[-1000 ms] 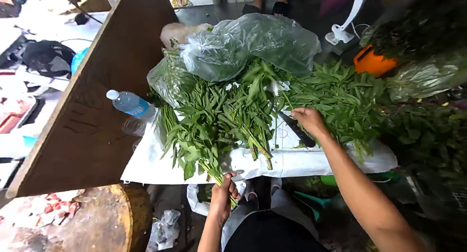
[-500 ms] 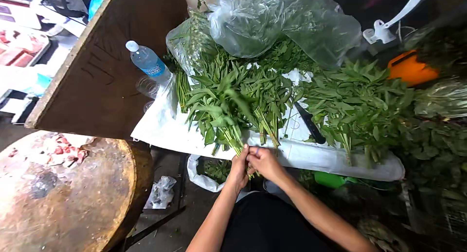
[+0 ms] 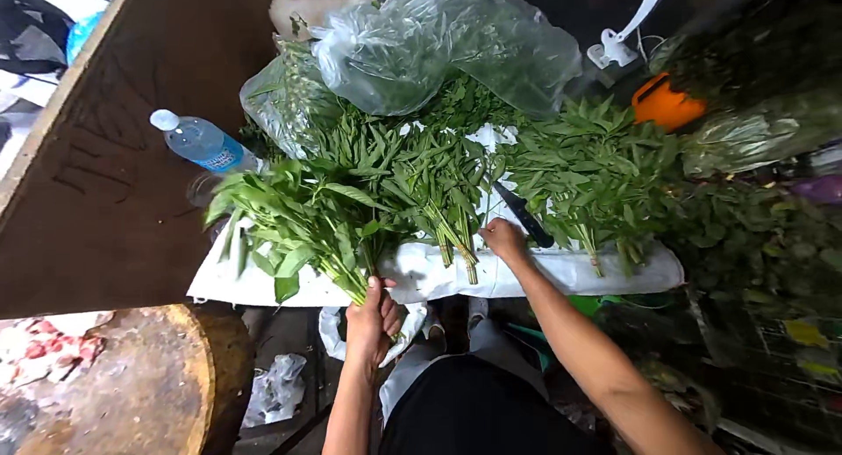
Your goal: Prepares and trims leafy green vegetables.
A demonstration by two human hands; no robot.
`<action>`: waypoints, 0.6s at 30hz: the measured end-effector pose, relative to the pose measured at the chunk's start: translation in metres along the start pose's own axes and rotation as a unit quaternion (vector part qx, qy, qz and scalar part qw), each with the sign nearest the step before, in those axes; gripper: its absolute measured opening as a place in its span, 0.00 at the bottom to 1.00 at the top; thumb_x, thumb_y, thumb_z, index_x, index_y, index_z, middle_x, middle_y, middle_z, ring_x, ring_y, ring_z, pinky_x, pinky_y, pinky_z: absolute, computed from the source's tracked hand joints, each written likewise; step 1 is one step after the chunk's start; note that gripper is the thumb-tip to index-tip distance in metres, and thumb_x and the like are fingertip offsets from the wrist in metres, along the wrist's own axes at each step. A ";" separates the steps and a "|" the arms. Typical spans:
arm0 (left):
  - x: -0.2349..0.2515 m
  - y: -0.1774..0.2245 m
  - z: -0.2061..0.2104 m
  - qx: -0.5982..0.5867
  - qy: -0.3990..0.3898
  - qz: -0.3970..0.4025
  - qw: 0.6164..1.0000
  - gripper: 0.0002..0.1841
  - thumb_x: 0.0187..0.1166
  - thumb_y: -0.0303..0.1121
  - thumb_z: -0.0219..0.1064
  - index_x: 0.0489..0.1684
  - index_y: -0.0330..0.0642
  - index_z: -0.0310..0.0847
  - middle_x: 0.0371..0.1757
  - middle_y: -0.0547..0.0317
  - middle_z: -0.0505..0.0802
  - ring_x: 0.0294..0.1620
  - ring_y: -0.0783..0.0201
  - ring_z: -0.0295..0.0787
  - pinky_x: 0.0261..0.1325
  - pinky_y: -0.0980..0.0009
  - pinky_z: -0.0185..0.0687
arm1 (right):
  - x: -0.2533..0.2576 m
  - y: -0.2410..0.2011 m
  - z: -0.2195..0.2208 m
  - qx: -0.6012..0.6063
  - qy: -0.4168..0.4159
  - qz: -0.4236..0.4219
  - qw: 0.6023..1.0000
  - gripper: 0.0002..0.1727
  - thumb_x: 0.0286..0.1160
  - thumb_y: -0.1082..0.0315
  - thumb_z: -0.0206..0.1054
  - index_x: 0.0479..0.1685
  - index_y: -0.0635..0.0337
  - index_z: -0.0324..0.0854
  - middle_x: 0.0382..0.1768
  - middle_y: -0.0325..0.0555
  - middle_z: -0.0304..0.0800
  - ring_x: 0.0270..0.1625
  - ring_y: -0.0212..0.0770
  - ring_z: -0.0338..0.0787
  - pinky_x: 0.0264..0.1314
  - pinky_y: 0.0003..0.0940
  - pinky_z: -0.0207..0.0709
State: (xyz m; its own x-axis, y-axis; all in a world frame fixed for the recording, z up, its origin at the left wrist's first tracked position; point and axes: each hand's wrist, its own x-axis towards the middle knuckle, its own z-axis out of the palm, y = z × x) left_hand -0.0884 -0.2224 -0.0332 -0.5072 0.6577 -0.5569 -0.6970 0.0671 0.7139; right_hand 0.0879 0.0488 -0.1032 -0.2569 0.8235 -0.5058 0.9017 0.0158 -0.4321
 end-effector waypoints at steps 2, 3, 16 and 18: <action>-0.003 0.010 -0.001 -0.003 -0.007 0.016 1.000 0.22 0.96 0.42 0.44 0.48 0.36 0.81 0.08 0.69 0.68 0.04 0.75 0.61 0.06 0.78 0.64 | 0.006 0.000 -0.002 0.066 -0.018 0.009 0.998 0.20 0.79 0.56 0.68 0.55 0.65 0.87 0.53 0.59 0.91 0.56 0.54 0.90 0.63 0.57 0.80; -0.003 0.013 -0.001 -0.004 -0.012 0.026 1.000 0.20 0.95 0.40 0.45 0.48 0.36 0.81 0.09 0.69 0.68 0.04 0.75 0.61 0.07 0.78 0.64 | 0.007 0.003 -0.003 0.139 -0.022 0.002 0.990 0.19 0.80 0.58 0.70 0.57 0.66 0.86 0.50 0.56 0.91 0.47 0.48 0.90 0.53 0.49 0.83; 0.013 0.000 0.006 -0.057 -0.054 -0.010 0.997 0.20 0.95 0.40 0.43 0.48 0.37 0.80 0.09 0.70 0.68 0.04 0.76 0.62 0.07 0.79 0.65 | -0.075 0.028 -0.025 0.438 -0.030 -0.175 0.881 0.11 0.80 0.69 0.67 0.53 0.67 0.86 0.38 0.44 0.93 0.26 0.29 0.83 0.28 0.23 0.77; 0.013 -0.001 0.007 -0.058 -0.058 -0.010 0.997 0.21 0.95 0.40 0.42 0.48 0.37 0.80 0.08 0.69 0.68 0.03 0.76 0.62 0.07 0.79 0.65 | -0.081 0.028 -0.020 0.444 -0.046 -0.182 0.876 0.10 0.81 0.70 0.66 0.52 0.67 0.87 0.38 0.43 0.93 0.26 0.28 0.83 0.28 0.22 0.77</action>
State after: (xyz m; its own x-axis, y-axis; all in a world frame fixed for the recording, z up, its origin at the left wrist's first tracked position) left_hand -0.0911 -0.2089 -0.0379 -0.4353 0.7400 -0.5128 -0.7638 -0.0020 0.6455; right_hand 0.1407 -0.0061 -0.0596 -0.5354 0.8054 -0.2543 0.1391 -0.2128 -0.9671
